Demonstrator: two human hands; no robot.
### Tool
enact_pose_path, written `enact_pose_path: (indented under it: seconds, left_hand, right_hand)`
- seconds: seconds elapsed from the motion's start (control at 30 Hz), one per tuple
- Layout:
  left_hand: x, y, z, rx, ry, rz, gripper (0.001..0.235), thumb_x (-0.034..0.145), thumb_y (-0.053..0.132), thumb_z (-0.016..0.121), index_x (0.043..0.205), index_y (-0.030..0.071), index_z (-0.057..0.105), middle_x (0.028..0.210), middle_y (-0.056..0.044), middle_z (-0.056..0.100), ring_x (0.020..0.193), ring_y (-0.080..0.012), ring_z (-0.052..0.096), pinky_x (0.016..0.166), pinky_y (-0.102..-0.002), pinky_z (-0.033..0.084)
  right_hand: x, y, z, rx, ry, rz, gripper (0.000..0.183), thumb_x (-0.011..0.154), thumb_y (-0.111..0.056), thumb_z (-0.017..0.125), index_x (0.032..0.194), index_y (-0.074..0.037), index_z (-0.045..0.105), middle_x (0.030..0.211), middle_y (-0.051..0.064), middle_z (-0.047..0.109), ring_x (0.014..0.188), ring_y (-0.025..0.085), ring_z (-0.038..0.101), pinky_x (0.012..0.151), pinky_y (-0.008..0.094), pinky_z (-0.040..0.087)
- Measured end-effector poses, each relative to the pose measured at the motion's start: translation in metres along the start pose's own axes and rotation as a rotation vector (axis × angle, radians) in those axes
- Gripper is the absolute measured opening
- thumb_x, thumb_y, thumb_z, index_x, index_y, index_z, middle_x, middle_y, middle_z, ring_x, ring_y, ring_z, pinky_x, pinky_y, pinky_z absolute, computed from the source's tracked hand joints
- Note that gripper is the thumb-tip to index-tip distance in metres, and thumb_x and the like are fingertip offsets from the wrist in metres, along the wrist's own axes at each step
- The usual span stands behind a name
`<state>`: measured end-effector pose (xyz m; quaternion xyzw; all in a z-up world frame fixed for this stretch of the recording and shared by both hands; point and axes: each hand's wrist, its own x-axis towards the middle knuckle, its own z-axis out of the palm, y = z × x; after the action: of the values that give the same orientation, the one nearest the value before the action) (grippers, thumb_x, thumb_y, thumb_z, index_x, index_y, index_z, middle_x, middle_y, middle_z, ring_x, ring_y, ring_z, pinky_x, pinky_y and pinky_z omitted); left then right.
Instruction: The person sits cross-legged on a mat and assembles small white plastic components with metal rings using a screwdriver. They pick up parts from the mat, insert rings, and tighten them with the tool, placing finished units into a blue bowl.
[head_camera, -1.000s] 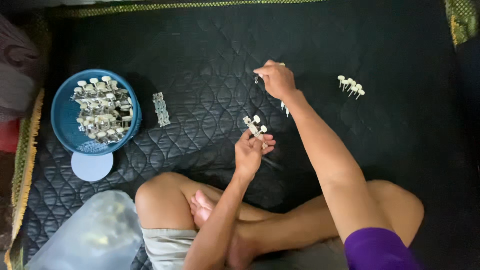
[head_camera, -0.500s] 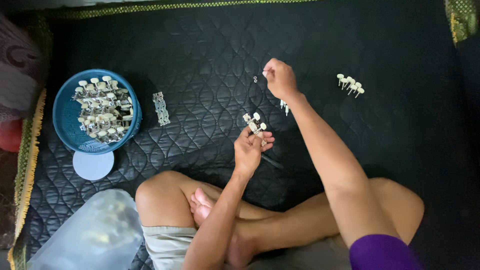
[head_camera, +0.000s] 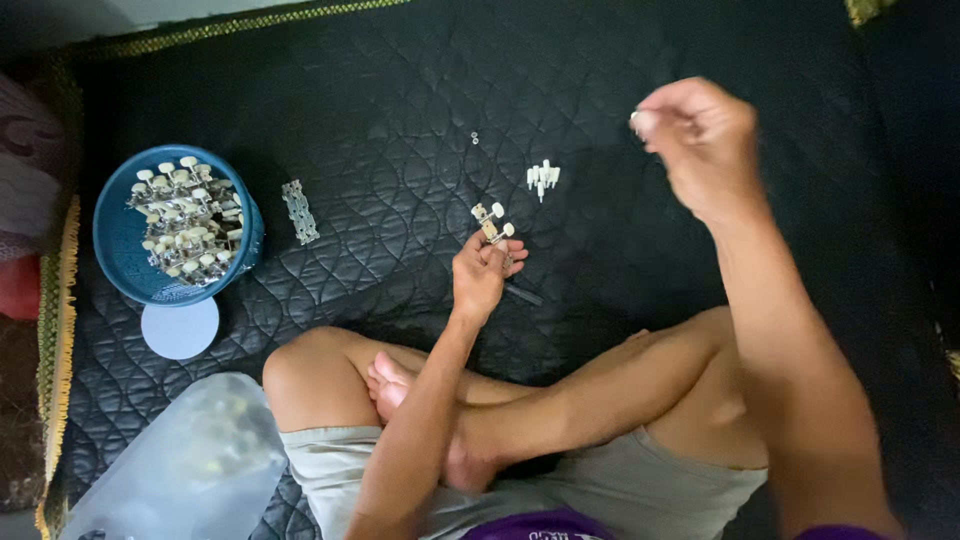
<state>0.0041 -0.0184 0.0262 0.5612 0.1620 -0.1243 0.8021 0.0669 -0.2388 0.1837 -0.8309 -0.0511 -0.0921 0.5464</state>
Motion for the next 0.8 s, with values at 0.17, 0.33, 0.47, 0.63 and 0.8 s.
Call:
enact_pose_path:
  seconds: [0.17,0.33,0.47,0.63,0.8]
  left_hand:
    - [0.007,-0.017,-0.005,-0.008,-0.015,0.053,0.033,0.090,0.002,0.045,0.120,-0.009,0.036,0.088,-0.025,0.064,0.078,-0.0276,0.066,0.071,-0.038,0.057]
    - [0.007,-0.026,-0.017,0.093,-0.032,0.007,0.034,0.090,0.003,0.046,0.120,-0.009,0.036,0.085,-0.026,0.063,0.075,-0.0307,0.066,0.068,-0.039,0.058]
    - [0.018,-0.030,-0.013,0.095,-0.040,0.050,0.031,0.089,0.004,0.049,0.116,-0.006,0.041,0.078,-0.023,0.064,0.070,-0.0284,0.066,0.065,-0.039,0.059]
    - [0.012,-0.021,-0.005,0.047,-0.025,-0.008,0.032,0.087,0.003,0.050,0.117,-0.004,0.042,0.081,-0.022,0.064,0.071,-0.0265,0.066,0.067,-0.040,0.059]
    - [0.009,-0.017,-0.002,0.081,-0.038,-0.005,0.034,0.087,0.002,0.051,0.119,-0.005,0.043,0.076,-0.020,0.064,0.072,-0.0257,0.066,0.067,-0.039,0.059]
  right_hand:
    - [-0.047,0.006,0.053,0.093,-0.009,0.004,0.006,0.081,-0.004,0.066,0.085,-0.008,0.064,0.066,0.005,0.058,0.059,0.011,0.053,0.056,0.024,0.042]
    - [-0.087,0.055,0.114,0.044,-0.089,0.076,0.011,0.073,-0.004,0.065,0.082,-0.011,0.068,0.063,0.007,0.062,0.056,0.017,0.058,0.051,0.029,0.044]
    - [-0.072,0.054,0.115,-0.087,-0.105,-0.120,0.012,0.072,-0.005,0.066,0.080,-0.014,0.068,0.064,0.008,0.060,0.057,0.027,0.057,0.052,0.035,0.045]
    - [-0.068,0.071,0.119,-0.105,-0.132,-0.141,0.009,0.073,-0.008,0.066,0.081,-0.012,0.067,0.066,0.010,0.057,0.063,0.031,0.056,0.057,0.040,0.043]
    - [-0.066,0.075,0.124,-0.076,-0.167,-0.101,0.008,0.074,-0.009,0.065,0.081,-0.013,0.067,0.069,0.010,0.060,0.064,0.032,0.058,0.058,0.040,0.045]
